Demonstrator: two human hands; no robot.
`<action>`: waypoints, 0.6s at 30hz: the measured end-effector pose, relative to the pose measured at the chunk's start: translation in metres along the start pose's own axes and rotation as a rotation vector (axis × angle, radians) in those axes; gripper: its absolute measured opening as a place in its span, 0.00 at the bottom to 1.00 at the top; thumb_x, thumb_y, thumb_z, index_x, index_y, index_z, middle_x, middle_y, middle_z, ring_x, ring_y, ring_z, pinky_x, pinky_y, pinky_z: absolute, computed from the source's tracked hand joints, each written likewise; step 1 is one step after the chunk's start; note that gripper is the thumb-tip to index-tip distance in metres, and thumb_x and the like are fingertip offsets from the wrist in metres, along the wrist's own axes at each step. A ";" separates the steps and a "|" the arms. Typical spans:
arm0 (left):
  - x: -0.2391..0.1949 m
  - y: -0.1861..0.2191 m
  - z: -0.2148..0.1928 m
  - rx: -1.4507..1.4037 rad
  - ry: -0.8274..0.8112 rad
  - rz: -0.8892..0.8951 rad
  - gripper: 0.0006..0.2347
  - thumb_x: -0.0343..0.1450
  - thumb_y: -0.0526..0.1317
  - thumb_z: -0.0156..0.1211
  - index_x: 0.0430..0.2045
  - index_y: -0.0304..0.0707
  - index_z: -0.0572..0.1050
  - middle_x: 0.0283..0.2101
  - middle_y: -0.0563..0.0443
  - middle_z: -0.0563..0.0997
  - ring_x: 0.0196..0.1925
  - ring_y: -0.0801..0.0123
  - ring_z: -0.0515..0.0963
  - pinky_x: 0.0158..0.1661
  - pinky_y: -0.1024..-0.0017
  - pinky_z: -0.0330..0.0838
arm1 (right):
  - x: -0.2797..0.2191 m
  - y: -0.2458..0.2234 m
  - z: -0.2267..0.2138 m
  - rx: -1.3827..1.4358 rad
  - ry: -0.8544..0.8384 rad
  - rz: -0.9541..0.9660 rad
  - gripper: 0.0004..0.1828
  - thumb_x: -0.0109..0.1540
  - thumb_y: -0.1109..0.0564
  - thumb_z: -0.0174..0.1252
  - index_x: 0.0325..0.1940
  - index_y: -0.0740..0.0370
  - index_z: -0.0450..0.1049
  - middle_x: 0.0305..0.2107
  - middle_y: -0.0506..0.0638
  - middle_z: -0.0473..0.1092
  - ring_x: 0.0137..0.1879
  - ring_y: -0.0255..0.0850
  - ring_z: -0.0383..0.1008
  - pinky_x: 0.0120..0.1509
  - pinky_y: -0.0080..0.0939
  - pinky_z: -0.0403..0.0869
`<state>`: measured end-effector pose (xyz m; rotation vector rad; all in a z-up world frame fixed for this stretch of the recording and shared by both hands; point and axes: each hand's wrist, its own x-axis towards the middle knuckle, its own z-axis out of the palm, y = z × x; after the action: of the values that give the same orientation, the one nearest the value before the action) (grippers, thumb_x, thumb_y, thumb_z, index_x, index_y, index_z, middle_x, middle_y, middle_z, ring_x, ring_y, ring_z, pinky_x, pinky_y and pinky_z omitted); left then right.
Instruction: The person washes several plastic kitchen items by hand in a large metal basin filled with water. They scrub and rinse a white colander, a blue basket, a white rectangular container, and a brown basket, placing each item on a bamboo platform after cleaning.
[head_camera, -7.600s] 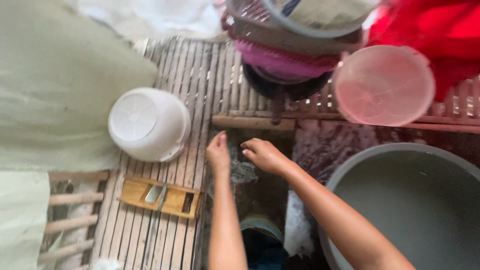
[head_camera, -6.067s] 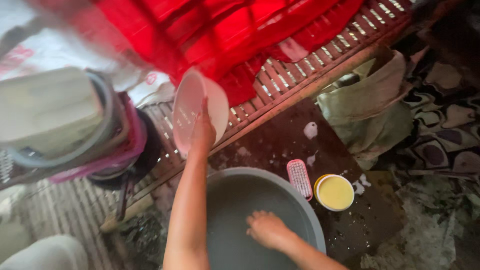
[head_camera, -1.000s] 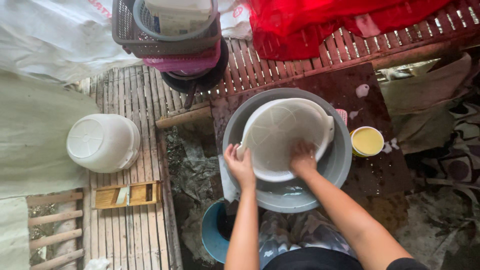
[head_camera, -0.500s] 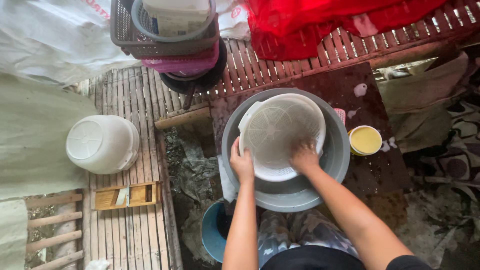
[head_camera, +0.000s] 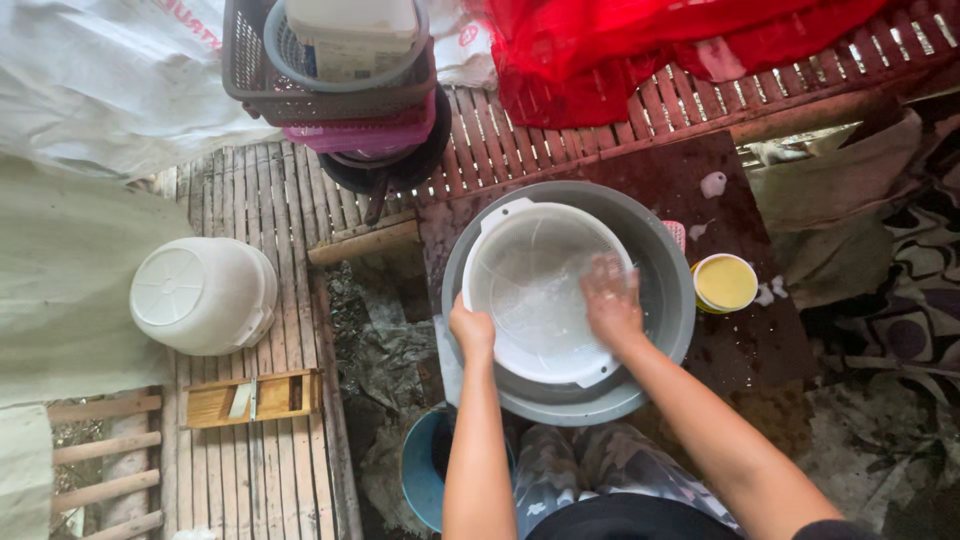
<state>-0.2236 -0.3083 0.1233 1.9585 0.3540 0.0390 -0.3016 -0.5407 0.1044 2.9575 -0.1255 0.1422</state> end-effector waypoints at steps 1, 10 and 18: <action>0.006 -0.013 0.004 0.016 0.002 -0.038 0.17 0.65 0.26 0.48 0.46 0.33 0.80 0.42 0.35 0.85 0.49 0.49 0.85 0.49 0.61 0.76 | -0.001 0.007 0.004 0.267 0.075 0.168 0.31 0.59 0.56 0.51 0.69 0.51 0.67 0.73 0.59 0.53 0.77 0.57 0.50 0.76 0.64 0.48; -0.005 -0.124 0.073 -0.042 0.084 -0.160 0.18 0.63 0.28 0.57 0.48 0.25 0.74 0.44 0.33 0.84 0.46 0.46 0.84 0.48 0.57 0.77 | 0.007 0.060 -0.062 0.899 0.256 0.517 0.21 0.61 0.59 0.59 0.59 0.58 0.76 0.45 0.60 0.72 0.50 0.57 0.75 0.54 0.54 0.73; -0.047 -0.139 0.106 -0.232 -0.482 -0.606 0.20 0.63 0.30 0.58 0.51 0.26 0.73 0.48 0.37 0.81 0.47 0.51 0.81 0.47 0.59 0.76 | 0.006 0.003 -0.156 0.691 0.267 0.220 0.23 0.61 0.61 0.56 0.61 0.51 0.77 0.38 0.53 0.71 0.45 0.50 0.78 0.49 0.50 0.77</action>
<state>-0.2797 -0.3651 -0.0396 1.5030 0.5745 -0.7363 -0.3096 -0.5162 0.2583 3.5466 -0.4456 0.7456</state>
